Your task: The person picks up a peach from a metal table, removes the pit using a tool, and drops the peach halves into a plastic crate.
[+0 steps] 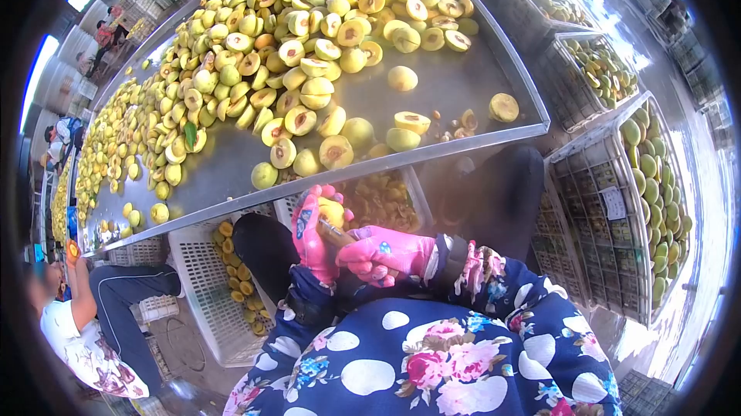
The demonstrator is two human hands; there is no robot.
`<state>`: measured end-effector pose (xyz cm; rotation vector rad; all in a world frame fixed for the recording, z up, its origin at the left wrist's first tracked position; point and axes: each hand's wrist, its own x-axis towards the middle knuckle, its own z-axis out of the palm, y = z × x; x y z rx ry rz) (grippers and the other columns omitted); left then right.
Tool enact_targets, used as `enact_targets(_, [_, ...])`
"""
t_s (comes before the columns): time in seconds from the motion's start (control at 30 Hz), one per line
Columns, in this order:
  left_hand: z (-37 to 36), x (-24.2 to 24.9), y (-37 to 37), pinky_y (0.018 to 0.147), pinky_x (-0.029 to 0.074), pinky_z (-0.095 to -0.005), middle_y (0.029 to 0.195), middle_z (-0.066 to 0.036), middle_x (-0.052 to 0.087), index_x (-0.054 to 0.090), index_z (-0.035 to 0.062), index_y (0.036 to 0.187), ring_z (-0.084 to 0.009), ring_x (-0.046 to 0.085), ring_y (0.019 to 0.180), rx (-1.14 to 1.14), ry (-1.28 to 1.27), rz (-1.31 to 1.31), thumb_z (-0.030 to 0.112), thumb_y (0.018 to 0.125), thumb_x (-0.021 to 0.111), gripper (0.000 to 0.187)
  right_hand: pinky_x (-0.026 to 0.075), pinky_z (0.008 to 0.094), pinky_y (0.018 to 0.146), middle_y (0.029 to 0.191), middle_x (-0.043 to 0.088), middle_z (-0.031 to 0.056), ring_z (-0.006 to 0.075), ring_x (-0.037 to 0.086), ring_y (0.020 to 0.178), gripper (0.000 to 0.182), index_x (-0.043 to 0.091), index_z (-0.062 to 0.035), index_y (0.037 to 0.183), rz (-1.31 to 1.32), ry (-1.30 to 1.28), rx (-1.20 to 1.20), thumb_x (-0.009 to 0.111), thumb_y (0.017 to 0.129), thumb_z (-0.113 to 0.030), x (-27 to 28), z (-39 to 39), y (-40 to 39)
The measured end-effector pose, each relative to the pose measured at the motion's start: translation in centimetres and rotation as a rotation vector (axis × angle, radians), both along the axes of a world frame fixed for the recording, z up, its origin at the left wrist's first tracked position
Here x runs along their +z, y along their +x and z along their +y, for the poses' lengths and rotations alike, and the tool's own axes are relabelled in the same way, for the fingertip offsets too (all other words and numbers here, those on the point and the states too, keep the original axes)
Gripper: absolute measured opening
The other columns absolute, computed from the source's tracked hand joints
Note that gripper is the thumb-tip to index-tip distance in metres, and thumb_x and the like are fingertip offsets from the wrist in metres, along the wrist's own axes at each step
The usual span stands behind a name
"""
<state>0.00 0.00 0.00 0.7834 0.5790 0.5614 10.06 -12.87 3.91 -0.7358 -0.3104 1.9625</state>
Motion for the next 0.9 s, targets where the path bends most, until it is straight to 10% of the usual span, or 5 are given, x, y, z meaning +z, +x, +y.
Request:
enact_targets(0.17, [5.0, 0.9, -4.0, 0.075, 0.055, -0.0336, 0.107, -0.013, 0.059, 0.051, -0.001, 0.118, -0.021, 0.06, 0.095, 0.454, 0.719, 0.395, 0.016, 0.093, 0.05, 0.03, 0.036, 0.021, 0.034, 0.056, 0.047, -0.0007, 0.0058, 0.042, 0.039, 0.023, 0.045, -0.0054, 0.093, -0.306, 0.044, -0.187, 0.054, 0.09, -0.026, 1.0, -0.2, 1.0])
enact_targets(0.23, [9.2, 2.8, -8.9, 0.067, 0.056, -0.0335, 0.106, -0.013, 0.061, 0.056, 0.0009, 0.113, -0.0213, 0.062, 0.09, 0.611, 0.346, 0.158, 0.021, 0.091, 0.055, 0.03, 0.041, 0.0268, 0.043, 0.061, 0.05, 0.0027, 0.0119, 0.052, 0.052, 0.027, 0.046, -0.001, 0.096, -0.656, 0.007, -0.023, 0.054, 0.091, -0.027, -1.1, -0.2, 1.5])
enact_targets(0.43, [17.2, 4.6, -13.3, 0.07, 0.049, -0.0342, 0.095, -0.015, 0.064, 0.061, -0.0034, 0.107, -0.0224, 0.063, 0.077, 0.413, 1.536, 1.216, 0.031, 0.083, 0.068, 0.042, 0.045, 0.0418, 0.062, 0.075, 0.06, 0.021, 0.036, 0.06, 0.073, 0.032, 0.045, 0.005, 0.101, -1.317, 0.041, 0.423, 0.054, 0.089, -0.023, -5.8, -0.7, 1.7])
enact_targets(0.7, [16.2, 3.9, 3.9, 0.084, 0.048, -0.039, 0.108, -0.021, 0.061, 0.057, 0.0003, 0.113, -0.0324, 0.06, 0.1, -0.513, 1.346, 1.436, 0.036, 0.073, 0.073, 0.056, 0.046, 0.0454, 0.071, 0.086, 0.061, 0.0286, 0.0437, 0.059, 0.085, 0.039, 0.046, 0.0071, 0.106, -1.336, -0.021, 0.304, 0.053, 0.087, -0.026, -5.7, -1.7, 2.4])
enact_targets(0.9, [17.5, 1.7, -0.1, 0.088, 0.047, -0.0511, 0.118, -0.024, 0.055, 0.053, -0.0019, 0.118, -0.0366, 0.056, 0.103, -0.284, -0.006, -0.09, 0.016, 0.087, 0.056, 0.036, 0.044, 0.028, 0.047, 0.072, 0.057, 0.008, 0.0168, 0.056, 0.053, 0.03, 0.047, -0.0009, 0.103, -0.682, -0.207, 0.053, 0.055, 0.088, -0.026, -1.6, -2.1, 3.0])
